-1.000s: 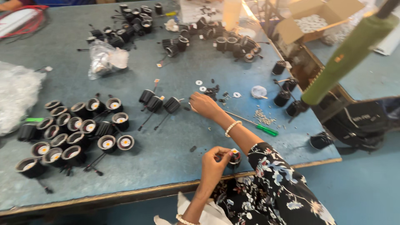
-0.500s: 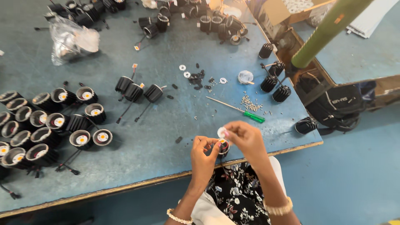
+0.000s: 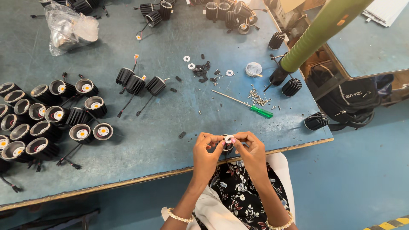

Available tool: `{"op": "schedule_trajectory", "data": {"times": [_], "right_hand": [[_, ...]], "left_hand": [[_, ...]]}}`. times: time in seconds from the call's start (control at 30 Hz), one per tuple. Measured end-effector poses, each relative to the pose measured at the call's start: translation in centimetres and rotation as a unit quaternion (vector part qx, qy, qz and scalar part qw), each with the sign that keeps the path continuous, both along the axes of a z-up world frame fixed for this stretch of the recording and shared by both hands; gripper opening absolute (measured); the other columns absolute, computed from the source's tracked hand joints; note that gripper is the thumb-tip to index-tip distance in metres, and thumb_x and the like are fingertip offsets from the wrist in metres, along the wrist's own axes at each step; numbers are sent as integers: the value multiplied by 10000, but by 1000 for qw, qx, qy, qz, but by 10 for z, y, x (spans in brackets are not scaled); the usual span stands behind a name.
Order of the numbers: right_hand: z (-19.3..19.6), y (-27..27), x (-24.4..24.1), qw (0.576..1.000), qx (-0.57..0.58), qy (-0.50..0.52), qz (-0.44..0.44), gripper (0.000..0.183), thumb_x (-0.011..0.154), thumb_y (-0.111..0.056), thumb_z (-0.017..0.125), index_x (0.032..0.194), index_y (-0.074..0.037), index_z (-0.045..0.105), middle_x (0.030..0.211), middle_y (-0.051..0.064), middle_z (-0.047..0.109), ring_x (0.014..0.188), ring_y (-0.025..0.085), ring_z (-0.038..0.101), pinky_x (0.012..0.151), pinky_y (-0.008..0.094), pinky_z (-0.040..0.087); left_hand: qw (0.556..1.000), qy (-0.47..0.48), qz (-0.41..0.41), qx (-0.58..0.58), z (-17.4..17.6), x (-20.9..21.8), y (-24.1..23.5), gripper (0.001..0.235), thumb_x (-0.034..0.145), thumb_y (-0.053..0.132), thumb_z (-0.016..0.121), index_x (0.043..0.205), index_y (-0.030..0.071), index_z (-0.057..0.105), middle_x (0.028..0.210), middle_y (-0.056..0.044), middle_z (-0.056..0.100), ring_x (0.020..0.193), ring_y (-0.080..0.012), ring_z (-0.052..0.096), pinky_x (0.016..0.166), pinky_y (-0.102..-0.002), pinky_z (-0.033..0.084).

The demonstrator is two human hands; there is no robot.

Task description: The person assembles LED light fixtures by placing circular components onto heat sinks and securing them with a power screwdriver.

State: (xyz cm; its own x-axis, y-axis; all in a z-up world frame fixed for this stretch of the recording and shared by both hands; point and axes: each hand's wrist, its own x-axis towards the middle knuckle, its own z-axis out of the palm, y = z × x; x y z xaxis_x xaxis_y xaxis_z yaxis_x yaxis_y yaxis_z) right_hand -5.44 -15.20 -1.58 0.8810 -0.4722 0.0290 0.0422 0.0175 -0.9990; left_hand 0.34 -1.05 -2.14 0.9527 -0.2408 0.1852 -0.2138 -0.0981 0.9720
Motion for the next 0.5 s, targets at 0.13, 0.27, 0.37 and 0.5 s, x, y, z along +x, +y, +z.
{"op": "schedule_trajectory", "data": {"times": [0.13,0.27,0.37,0.5], "right_hand": [[-1,0,-1,999,-36,1,-8,110,939,-93,707,979,8,721,939,14,682,793,55,581,662,229,476],[-2,3,0,999,-45,-5,-19,124,947,-87,706,973,34,719,941,26,649,768,64,562,649,235,473],[-3,5,1,999,-31,-10,-23,131,963,-102,696,978,28,711,922,31,676,764,68,581,656,234,492],[-4,7,2,999,-21,-27,-16,135,963,-105,684,976,29,694,931,32,672,760,82,599,674,235,513]], "left_hand": [[1000,-4,-11,13,0,0,0,150,847,143,761,975,73,797,856,-29,607,814,-155,570,729,-311,442],[1000,-5,-14,10,2,-1,1,157,844,141,757,981,75,796,855,-27,604,804,-154,574,731,-305,448],[1000,-6,-17,6,1,-2,1,153,851,145,760,980,74,799,837,-25,615,787,-152,574,729,-302,449],[1000,1,-24,-14,2,-2,2,149,864,144,758,984,66,801,828,-32,620,763,-152,562,729,-300,442]]}}
